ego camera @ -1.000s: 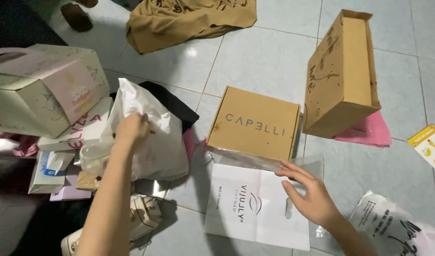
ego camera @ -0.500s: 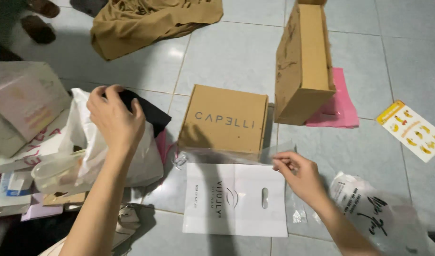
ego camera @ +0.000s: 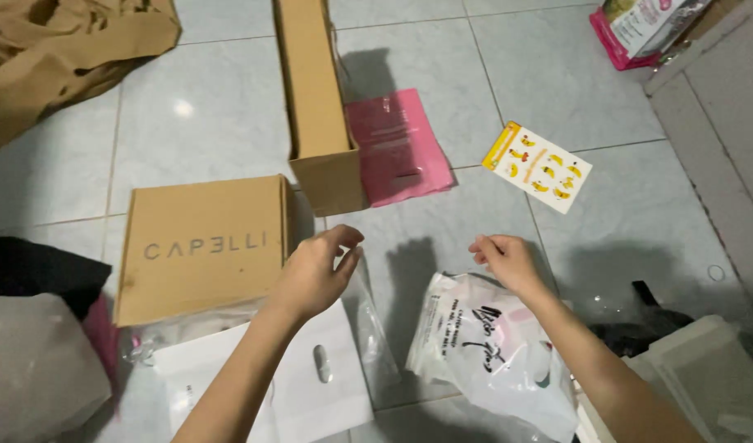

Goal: Organizing small items like plush dolls and bouquets and packing them into a decorated cardboard gift box.

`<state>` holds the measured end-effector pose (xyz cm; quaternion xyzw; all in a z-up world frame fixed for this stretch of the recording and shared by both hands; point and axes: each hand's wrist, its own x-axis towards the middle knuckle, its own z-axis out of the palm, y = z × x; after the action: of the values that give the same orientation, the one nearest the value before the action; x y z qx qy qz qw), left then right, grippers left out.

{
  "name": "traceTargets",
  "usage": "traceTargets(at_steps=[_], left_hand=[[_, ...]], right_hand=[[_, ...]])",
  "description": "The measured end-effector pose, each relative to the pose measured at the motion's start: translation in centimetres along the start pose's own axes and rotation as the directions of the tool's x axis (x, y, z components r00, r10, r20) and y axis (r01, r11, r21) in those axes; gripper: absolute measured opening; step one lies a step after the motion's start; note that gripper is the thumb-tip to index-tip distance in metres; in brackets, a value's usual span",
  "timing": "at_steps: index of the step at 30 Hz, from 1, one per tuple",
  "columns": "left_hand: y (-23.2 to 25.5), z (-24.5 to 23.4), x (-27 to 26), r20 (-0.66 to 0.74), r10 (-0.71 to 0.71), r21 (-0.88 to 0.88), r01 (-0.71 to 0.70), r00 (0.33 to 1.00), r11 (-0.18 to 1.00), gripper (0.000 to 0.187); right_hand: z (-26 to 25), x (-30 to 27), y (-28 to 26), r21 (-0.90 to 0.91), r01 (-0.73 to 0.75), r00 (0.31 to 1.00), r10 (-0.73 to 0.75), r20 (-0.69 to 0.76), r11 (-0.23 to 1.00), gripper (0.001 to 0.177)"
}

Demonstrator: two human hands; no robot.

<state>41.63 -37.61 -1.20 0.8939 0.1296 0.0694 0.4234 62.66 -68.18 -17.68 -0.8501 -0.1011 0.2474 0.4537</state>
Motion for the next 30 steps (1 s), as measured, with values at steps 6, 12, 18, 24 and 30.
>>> traceTargets(at_steps=[6, 12, 18, 24, 30], left_hand=[[2.2, 4.2, 2.9, 0.048, -0.198, 0.027, 0.196, 0.979, 0.98, 0.023], [-0.2, 4.4, 2.4, -0.043, -0.239, -0.052, 0.237, 0.97, 0.97, 0.022], [-1.1, 2.6, 0.5, -0.038, -0.357, -0.071, 0.353, 0.933, 0.933, 0.023], [-1.5, 1.8, -1.2, -0.04, -0.388, -0.075, 0.385, 0.921, 0.92, 0.024], [0.1, 3.0, -1.1, -0.037, -0.296, -0.093, 0.291, 0.955, 0.952, 0.023]], right_hand=[[-0.1, 6.8, 2.8, 0.448, -0.278, 0.96, 0.234, 0.153, 0.85, 0.036], [6.2, 13.4, 1.3, 0.598, -0.296, 0.947, 0.15, 0.283, 0.745, 0.041], [10.8, 19.0, 1.2, 0.823, -0.32, 0.946, 0.107, 0.306, 0.469, 0.053], [4.9, 14.5, -5.0, 0.832, 0.063, 0.957, 0.204, -0.207, 0.55, 0.03], [-6.9, 8.5, -8.7, 0.747, 0.352, 0.935, -0.181, -0.304, 0.564, 0.012]])
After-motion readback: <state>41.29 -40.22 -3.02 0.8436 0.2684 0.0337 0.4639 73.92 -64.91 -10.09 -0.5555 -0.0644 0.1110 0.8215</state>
